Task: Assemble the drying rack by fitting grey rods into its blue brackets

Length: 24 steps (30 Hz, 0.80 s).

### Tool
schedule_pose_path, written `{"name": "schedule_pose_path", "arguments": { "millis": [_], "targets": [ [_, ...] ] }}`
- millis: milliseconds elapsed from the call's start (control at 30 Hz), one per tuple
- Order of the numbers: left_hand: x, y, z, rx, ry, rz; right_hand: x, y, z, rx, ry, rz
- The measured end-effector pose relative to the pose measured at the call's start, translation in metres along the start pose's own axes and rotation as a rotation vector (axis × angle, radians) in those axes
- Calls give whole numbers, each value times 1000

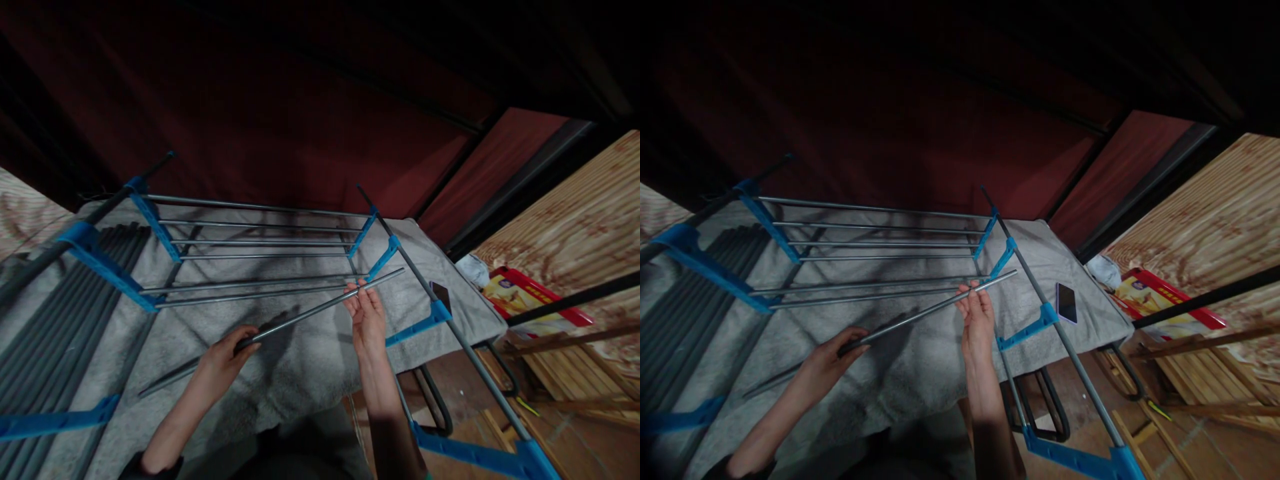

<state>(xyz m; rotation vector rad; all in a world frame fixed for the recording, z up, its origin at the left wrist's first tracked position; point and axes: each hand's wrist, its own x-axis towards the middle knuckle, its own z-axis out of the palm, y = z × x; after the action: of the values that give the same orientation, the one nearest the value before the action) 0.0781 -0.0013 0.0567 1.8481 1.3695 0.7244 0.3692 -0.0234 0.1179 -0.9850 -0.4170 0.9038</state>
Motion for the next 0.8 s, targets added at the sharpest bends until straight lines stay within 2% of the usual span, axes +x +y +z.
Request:
{"name": "schedule_pose_path", "arguments": {
  "millis": [400, 667, 800],
  "targets": [
    [-1, -12, -7, -62, 60, -17, 4, 2, -2, -26, 27, -9],
    [-6, -39, -17, -40, 124, -40, 7, 1, -3, -23, 26, -18],
    [-8, -47, -23, -7, 113, -52, 10, -1, -6, 2, 46, -27]
  ]
}}
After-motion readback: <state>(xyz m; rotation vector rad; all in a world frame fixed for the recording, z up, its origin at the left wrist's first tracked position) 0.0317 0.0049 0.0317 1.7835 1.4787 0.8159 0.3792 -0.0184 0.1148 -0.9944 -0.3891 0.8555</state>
